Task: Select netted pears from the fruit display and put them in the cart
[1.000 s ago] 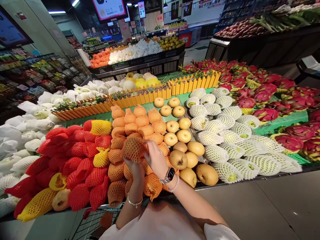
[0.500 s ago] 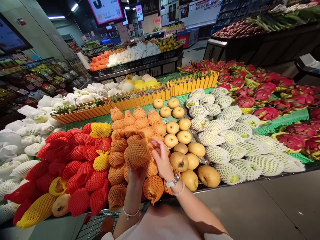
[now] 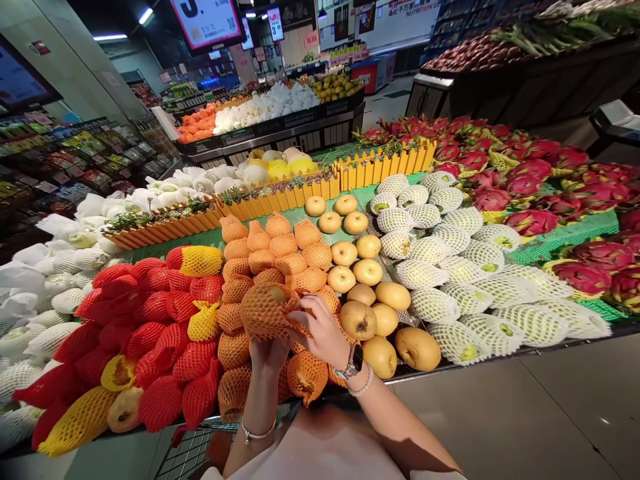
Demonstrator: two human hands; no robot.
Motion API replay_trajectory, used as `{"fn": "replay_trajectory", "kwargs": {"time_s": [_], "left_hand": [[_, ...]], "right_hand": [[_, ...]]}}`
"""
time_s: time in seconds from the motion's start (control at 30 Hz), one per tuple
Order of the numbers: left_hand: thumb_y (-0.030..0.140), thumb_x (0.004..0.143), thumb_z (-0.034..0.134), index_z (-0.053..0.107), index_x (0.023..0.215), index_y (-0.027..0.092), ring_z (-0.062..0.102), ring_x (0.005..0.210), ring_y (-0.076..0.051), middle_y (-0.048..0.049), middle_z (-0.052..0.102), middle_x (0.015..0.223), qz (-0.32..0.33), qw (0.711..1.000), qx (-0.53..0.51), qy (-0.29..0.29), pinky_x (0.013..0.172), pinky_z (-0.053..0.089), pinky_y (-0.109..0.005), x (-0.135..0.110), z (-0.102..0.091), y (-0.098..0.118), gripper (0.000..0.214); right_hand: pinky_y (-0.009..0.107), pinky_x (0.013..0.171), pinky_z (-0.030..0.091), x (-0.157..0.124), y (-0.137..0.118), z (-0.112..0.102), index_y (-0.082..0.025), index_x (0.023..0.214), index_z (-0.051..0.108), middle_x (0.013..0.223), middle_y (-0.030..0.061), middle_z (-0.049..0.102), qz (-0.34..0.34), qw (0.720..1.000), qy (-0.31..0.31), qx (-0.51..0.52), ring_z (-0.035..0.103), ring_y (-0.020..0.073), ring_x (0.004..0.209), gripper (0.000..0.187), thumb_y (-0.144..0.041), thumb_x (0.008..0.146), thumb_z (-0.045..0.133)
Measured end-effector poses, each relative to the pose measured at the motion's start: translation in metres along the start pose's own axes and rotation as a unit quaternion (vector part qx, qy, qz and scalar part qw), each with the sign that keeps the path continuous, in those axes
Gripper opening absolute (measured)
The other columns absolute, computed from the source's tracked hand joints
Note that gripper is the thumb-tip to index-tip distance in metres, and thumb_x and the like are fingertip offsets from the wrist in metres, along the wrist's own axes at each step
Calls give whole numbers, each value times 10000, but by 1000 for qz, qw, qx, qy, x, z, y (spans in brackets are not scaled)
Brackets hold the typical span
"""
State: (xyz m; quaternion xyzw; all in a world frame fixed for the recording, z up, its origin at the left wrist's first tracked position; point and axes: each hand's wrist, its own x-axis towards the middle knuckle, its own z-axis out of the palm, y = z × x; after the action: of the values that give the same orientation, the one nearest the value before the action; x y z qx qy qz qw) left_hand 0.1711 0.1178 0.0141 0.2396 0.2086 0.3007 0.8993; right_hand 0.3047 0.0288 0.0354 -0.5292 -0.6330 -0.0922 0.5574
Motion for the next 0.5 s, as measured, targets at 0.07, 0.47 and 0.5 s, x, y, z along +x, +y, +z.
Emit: {"fn": "replay_trajectory", "kwargs": {"time_s": [0.07,0.47,0.5], "left_hand": [[440,702,843,714,1047,257,685,988,-193,-51,735,1111,4,1000,-24,9,874,573,-269,-1,4,0,410],[683,630,804,740,1059,275,680,1035,-285,-68,741,1125,55,992,26,109,883,583,-418,-13,-8,-24,596],[640,644,817,733,1072,277,667,1082,-312,-79,734,1147,67,990,37,122,922,569,-459,-13,-13,-27,567]], "right_hand": [[464,893,552,5,0,-5,-249,1114,612,994,75,620,-5,1000,4,19,602,240,967,196,-156,949,559],[536,1157,392,29,10,-13,-383,1513,376,1552,40,442,225,928,98,281,419,263,1434,543,-594,1035,230],[541,1166,377,25,10,-11,-386,1506,396,1559,35,436,208,930,72,296,408,278,1442,604,-667,1004,213]]}}
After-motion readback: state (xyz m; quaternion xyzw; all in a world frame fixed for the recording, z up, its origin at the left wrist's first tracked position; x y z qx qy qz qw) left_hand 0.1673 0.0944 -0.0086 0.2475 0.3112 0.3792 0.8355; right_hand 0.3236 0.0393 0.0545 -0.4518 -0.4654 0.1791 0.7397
